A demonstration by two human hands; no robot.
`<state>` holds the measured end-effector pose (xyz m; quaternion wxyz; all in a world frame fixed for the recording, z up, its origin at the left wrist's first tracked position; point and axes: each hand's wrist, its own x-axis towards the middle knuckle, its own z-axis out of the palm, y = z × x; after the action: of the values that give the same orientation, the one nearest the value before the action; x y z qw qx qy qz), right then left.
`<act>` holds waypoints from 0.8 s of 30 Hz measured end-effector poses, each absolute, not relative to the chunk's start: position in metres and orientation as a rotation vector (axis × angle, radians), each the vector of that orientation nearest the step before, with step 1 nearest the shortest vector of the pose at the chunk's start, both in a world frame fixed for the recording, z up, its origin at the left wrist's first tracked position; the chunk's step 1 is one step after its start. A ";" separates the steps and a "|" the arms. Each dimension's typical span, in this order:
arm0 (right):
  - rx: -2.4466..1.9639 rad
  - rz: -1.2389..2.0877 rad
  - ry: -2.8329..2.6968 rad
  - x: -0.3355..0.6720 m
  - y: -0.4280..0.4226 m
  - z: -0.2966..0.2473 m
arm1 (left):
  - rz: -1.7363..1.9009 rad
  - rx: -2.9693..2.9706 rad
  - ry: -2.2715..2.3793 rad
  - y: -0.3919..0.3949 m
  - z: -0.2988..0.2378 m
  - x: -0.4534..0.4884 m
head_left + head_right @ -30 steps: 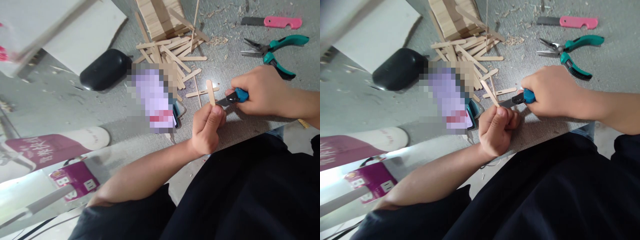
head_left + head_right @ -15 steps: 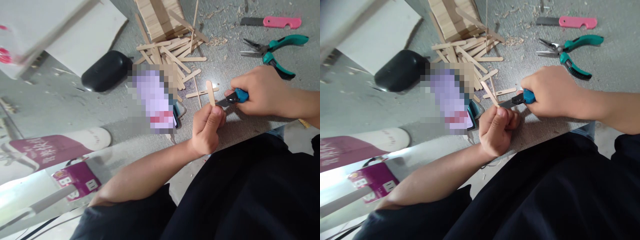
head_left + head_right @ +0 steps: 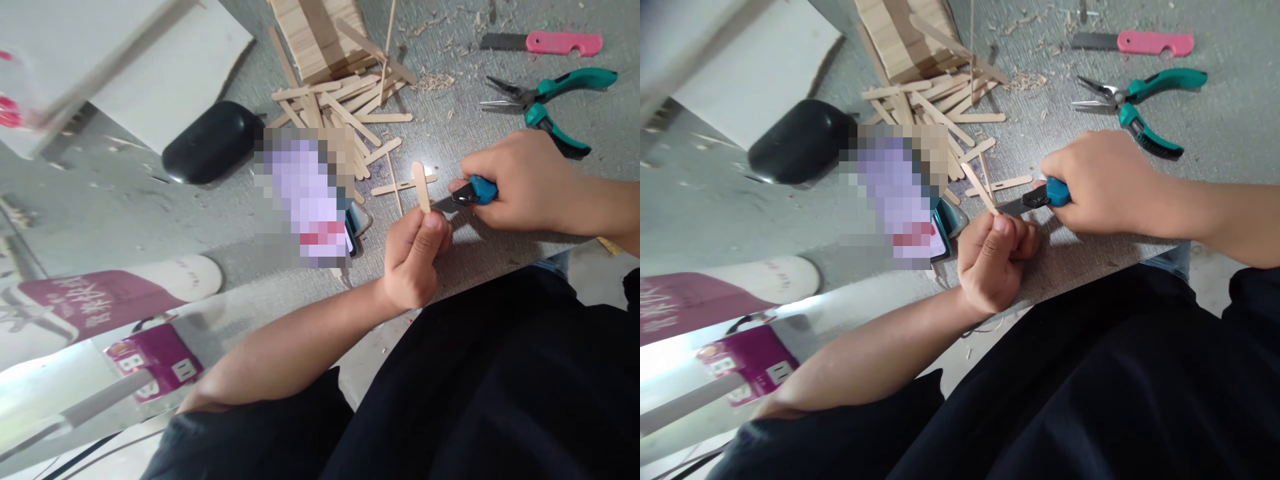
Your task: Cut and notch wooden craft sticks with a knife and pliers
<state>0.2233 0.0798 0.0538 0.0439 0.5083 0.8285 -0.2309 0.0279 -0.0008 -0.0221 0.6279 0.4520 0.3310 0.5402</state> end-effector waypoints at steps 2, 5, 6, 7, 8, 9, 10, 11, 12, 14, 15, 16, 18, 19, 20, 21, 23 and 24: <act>1.550 -0.728 2.535 0.223 0.080 0.054 | 1.211 1.023 0.787 -0.001 -0.022 0.027; 1.551 -0.757 2.531 0.223 0.081 0.055 | 1.207 1.005 0.791 -0.002 -0.022 0.026; 1.552 -0.760 2.531 0.223 0.081 0.055 | 1.213 1.000 0.786 -0.002 -0.022 0.026; 1.552 -0.760 2.532 0.224 0.082 0.055 | 1.221 0.998 0.779 -0.002 -0.022 0.026; 1.551 -0.760 2.533 0.224 0.082 0.054 | 1.230 1.000 0.769 -0.002 -0.022 0.027; 1.549 -0.759 2.536 0.224 0.082 0.054 | 1.234 1.004 0.762 -0.002 -0.022 0.027; 1.546 -0.756 2.537 0.223 0.081 0.054 | 1.235 1.011 0.758 -0.002 -0.023 0.027; 1.544 -0.751 2.537 0.223 0.081 0.053 | 1.233 1.019 0.761 -0.002 -0.023 0.026; 1.547 -0.739 2.535 0.223 0.080 0.053 | 1.226 1.026 0.771 -0.001 -0.023 0.026; 1.557 -0.711 2.537 0.223 0.079 0.053 | 1.209 1.029 0.798 -0.001 -0.022 0.026; 1.560 -0.702 2.539 0.222 0.079 0.053 | 1.202 1.027 0.804 -0.001 -0.022 0.026; 1.560 -0.701 2.539 0.222 0.078 0.054 | 1.201 1.024 0.800 -0.001 -0.022 0.026; 1.552 -0.714 2.526 0.222 0.078 0.055 | 1.209 1.029 0.771 -0.001 -0.022 0.025; 1.546 -0.724 2.514 0.221 0.079 0.056 | 1.214 1.038 0.753 -0.001 -0.023 0.025; 1.542 -0.731 2.502 0.221 0.079 0.056 | 1.216 1.052 0.735 -0.001 -0.023 0.025; 1.536 -0.736 2.495 0.221 0.079 0.057 | 1.211 1.070 0.721 -0.001 -0.024 0.024; 1.524 -0.735 2.492 0.221 0.080 0.057 | 1.168 1.108 0.700 -0.001 -0.027 0.023; 1.517 -0.732 2.492 0.221 0.079 0.057 | 1.140 1.117 0.705 -0.001 -0.028 0.022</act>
<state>0.2214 0.0792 0.0571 0.0666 0.5033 0.8266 -0.2429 0.0222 -0.0013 -0.0281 0.6430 0.4905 0.3093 0.5003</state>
